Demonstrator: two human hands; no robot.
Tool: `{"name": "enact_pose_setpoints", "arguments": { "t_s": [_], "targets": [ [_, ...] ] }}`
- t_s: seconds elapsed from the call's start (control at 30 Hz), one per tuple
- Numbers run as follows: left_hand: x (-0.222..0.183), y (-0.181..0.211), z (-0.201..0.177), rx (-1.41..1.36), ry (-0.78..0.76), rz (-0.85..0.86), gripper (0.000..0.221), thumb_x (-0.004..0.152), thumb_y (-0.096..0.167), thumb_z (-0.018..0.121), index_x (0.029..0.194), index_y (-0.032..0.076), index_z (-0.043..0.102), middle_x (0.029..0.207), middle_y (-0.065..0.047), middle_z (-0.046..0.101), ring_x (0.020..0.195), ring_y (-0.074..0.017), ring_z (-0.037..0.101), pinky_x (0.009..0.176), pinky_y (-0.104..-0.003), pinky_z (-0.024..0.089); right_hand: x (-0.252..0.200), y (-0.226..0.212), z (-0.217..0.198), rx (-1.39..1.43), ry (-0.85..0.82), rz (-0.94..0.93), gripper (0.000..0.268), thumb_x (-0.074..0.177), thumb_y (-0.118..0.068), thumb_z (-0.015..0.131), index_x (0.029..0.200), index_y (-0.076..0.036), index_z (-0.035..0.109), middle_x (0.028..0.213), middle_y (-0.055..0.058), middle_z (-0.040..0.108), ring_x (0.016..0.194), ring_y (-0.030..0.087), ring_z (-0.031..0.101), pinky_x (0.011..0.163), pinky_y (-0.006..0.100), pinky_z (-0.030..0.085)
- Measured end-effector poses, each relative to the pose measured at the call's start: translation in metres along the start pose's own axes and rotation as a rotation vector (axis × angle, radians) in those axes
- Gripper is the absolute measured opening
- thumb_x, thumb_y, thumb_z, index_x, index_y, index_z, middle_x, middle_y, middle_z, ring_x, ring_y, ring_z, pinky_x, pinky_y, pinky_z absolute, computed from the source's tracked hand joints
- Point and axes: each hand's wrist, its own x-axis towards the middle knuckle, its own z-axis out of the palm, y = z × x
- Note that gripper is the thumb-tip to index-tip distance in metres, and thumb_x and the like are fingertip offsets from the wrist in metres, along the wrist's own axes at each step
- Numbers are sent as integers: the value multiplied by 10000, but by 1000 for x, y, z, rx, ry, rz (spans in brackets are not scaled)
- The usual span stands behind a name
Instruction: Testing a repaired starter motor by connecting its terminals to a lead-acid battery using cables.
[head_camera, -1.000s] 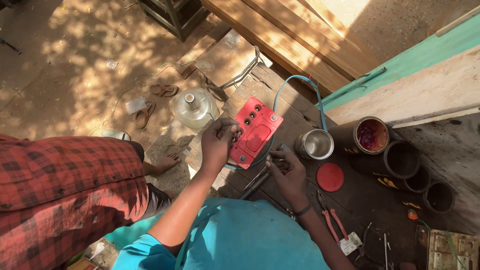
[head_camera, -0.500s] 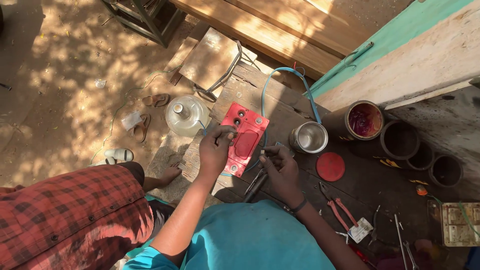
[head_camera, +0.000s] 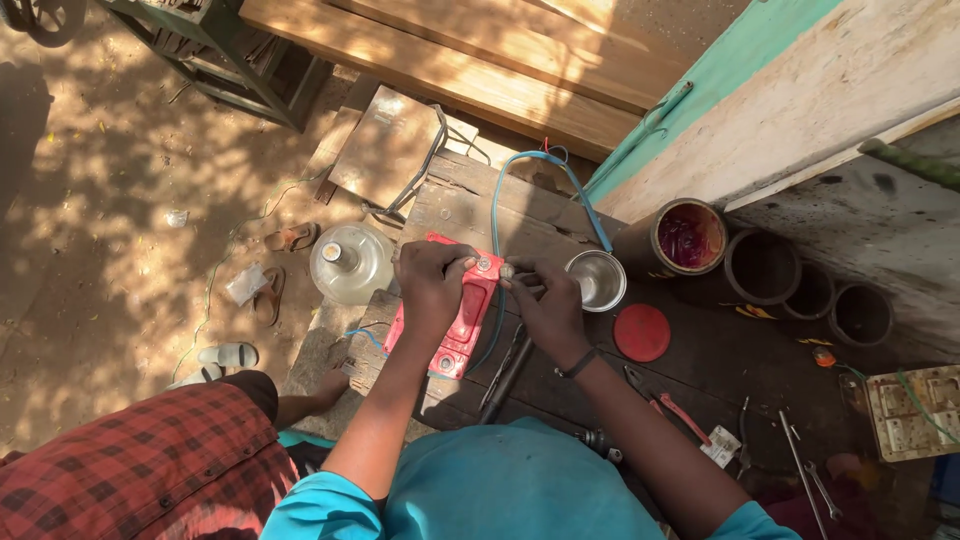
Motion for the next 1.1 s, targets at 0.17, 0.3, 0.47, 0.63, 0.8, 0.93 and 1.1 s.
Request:
{"name": "enact_pose_setpoints", "arguments": {
  "t_s": [0.17, 0.3, 0.47, 0.63, 0.8, 0.93, 1.1],
  "targets": [
    [-1, -4, 1, 31, -61, -62, 85, 789, 223, 822, 870, 203, 810, 834, 44, 716, 993, -241, 566, 972, -433, 380, 19, -8, 8, -215, -21, -168, 292, 858, -125, 799, 1133, -60, 725, 911, 98, 746, 766, 177, 736, 652, 313, 576],
    [0, 4, -3, 30, -60, -78, 71, 796, 248, 818, 858, 214, 811, 846, 36, 716, 981, -242, 560, 943, -424, 393, 20, -17, 13, -308, -61, -291, 242, 879, -131, 771, 1108, -80, 710, 944, 99, 726, 761, 232, 729, 634, 351, 564],
    [1, 0, -1, -26, -65, -71, 58, 821, 250, 799, 870, 220, 804, 844, 36, 719, 977, -231, 571, 901, -407, 425, 23, -22, 13, -414, -66, -360, 176, 893, -138, 753, 1053, -91, 697, 932, 107, 668, 802, 309, 694, 661, 423, 537],
    [1, -2, -2, -18, -77, -60, 64, 816, 240, 795, 874, 220, 813, 849, 35, 729, 962, -239, 578, 907, -421, 427, 34, -29, 13, -537, -129, -391, 142, 857, -104, 744, 972, -67, 668, 916, 134, 642, 832, 365, 670, 689, 471, 526],
    [15, 5, -5, 21, -148, -149, 210, 725, 404, 859, 822, 224, 814, 846, 33, 742, 984, -256, 575, 904, -414, 407, 46, -40, 9, -588, -204, -437, 122, 826, -69, 733, 906, -40, 647, 908, 154, 630, 841, 391, 657, 711, 483, 525],
    [22, 9, -7, -14, -284, -295, 186, 730, 421, 835, 784, 244, 814, 877, 58, 751, 1030, -251, 562, 946, -438, 369, 58, -53, 1, -503, -335, -443, 113, 832, -84, 742, 884, -28, 659, 868, 154, 642, 825, 378, 661, 715, 471, 525],
    [25, 11, -6, 20, -346, -387, 146, 764, 418, 811, 764, 272, 817, 850, 56, 760, 1074, -253, 552, 994, -462, 356, 74, -52, -3, -510, -478, -448, 117, 811, -88, 745, 868, -27, 663, 844, 157, 660, 821, 383, 660, 711, 484, 514]
  ]
}}
